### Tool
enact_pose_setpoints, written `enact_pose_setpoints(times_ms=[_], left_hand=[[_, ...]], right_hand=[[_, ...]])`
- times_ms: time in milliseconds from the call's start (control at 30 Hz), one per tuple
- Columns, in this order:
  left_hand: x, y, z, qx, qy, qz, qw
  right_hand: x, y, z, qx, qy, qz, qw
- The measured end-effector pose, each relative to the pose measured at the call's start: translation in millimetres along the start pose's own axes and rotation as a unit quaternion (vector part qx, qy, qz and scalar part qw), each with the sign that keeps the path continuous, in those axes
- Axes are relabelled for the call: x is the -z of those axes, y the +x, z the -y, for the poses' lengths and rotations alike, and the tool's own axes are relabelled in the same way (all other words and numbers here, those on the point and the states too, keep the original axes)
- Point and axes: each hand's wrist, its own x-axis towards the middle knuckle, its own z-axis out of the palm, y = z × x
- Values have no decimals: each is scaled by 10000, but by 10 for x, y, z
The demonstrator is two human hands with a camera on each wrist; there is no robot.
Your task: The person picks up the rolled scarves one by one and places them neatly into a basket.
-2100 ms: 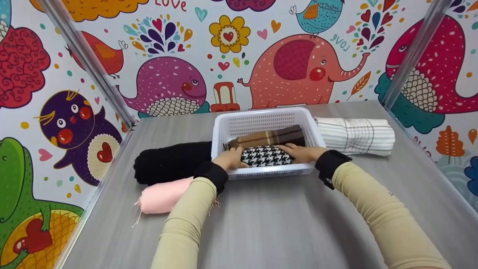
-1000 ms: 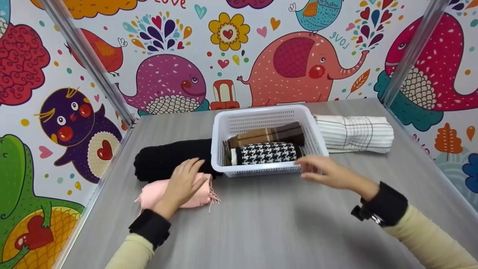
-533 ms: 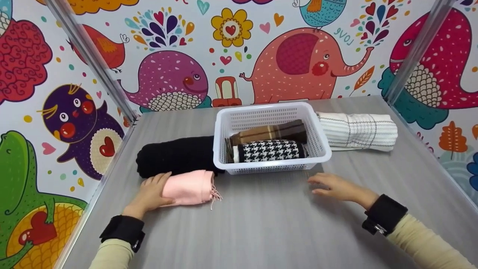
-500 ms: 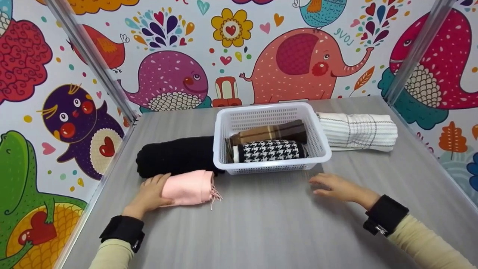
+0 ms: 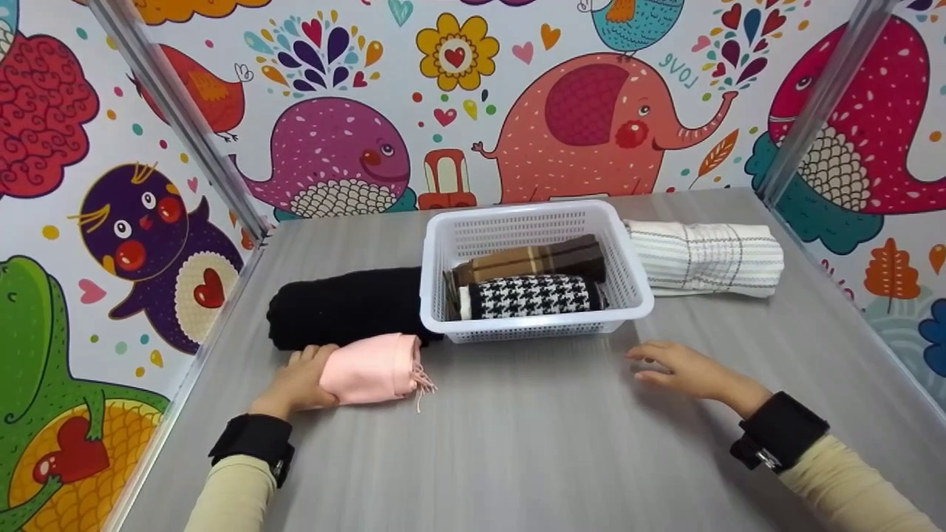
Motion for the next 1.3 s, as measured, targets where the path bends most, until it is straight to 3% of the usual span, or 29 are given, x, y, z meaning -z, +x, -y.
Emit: enact_pose_setpoints(times_ms=[433,633,933,1100,1300], left_hand=[[-54,52,-96,61,-110,222,9997],[-111,72,-236,-118,-316,187,9993],[-216,207,-697,-667,-233,310,9970],[-333,297,-1050,-1194,-48,200,9926],[-476,417,-1479,-1393,391,195,9893]], right_hand=[[-27,-36,47,-150,231,86,9996],[-44,-36,43,-82,203,48,9997],[-52,-15,43,-69,205,17,9998],[-59,-2,30,-23,242,11,9997],[-65,0,31,51,221,-90,9997]])
